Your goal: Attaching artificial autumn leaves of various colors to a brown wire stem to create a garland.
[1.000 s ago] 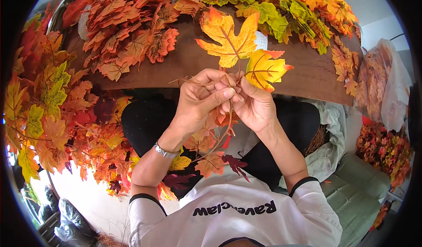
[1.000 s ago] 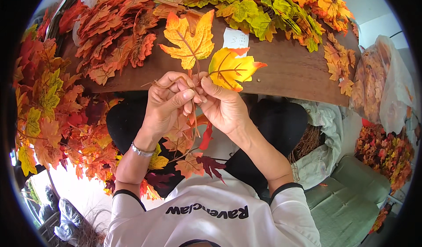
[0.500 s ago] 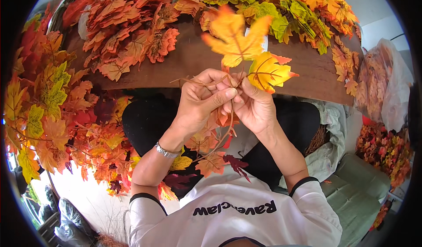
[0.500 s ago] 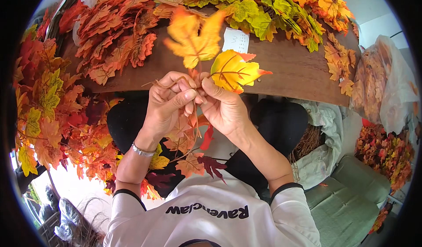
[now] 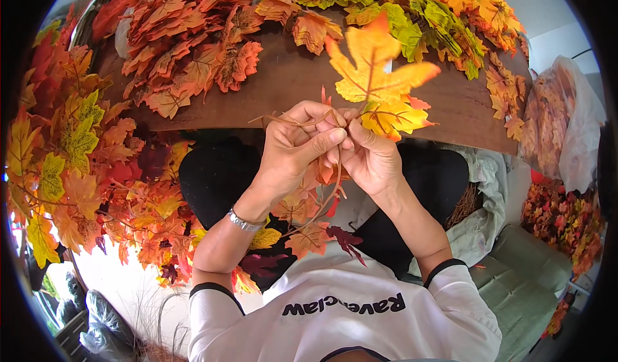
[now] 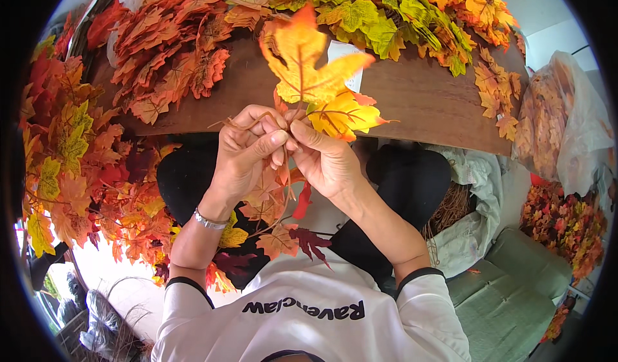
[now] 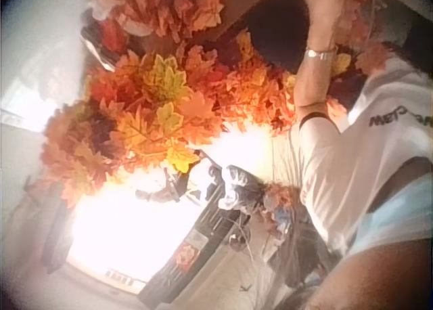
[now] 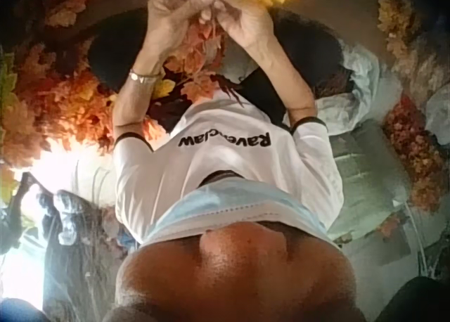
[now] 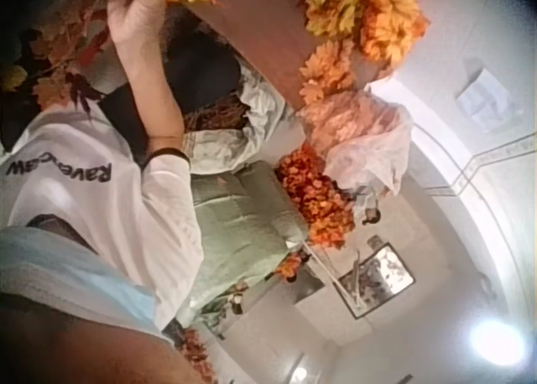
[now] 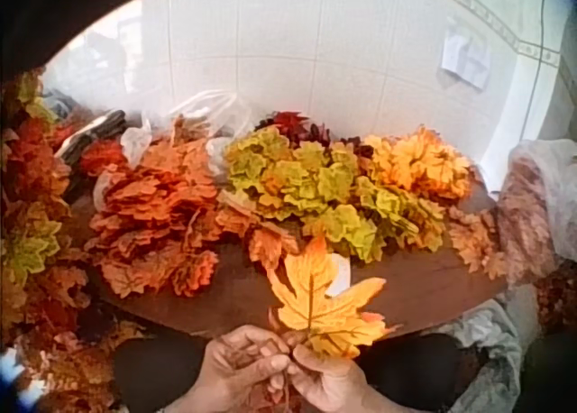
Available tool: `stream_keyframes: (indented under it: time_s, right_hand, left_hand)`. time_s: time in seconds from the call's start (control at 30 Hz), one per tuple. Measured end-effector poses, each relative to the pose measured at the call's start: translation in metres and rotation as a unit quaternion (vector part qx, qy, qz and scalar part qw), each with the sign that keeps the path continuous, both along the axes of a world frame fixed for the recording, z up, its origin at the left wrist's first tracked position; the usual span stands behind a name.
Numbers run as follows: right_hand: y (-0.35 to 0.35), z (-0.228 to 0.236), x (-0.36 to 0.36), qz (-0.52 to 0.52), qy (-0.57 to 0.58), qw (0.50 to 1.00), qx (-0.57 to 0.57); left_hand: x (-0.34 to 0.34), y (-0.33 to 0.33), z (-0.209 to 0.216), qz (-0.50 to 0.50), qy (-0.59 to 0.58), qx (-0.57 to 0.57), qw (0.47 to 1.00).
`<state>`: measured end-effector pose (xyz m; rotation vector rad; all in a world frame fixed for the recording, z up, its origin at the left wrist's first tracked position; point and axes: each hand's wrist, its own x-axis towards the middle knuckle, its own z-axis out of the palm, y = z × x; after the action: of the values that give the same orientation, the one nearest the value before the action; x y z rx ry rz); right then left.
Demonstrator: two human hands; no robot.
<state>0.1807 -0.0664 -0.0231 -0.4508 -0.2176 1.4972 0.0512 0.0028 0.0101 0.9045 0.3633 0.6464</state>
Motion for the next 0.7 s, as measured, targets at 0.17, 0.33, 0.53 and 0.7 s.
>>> stream_keyframes:
  time_s: [0.17, 0.33, 0.53, 0.7]
  right_hand:
    - [0.0, 0.015, -0.001, -0.008, -0.043, 0.999, -0.017]
    - [-0.002, 0.016, 0.003, 0.024, -0.063, 0.998, -0.008]
    - [-0.001, 0.003, 0.004, 0.056, -0.096, 0.994, 0.022]
    - [0.004, 0.014, 0.0, 0.002, -0.143, 0.99, 0.008]
  left_hand:
    - [0.002, 0.0, -0.002, 0.011, -0.014, -0.008, 1.0]
    - [0.0, 0.002, -0.001, 0.012, -0.014, -0.032, 0.999]
    - [-0.005, 0.006, 0.003, -0.026, 0.0, -0.034, 0.999]
    - [-0.011, 0.018, 0.005, -0.001, 0.098, 0.069, 0.993]
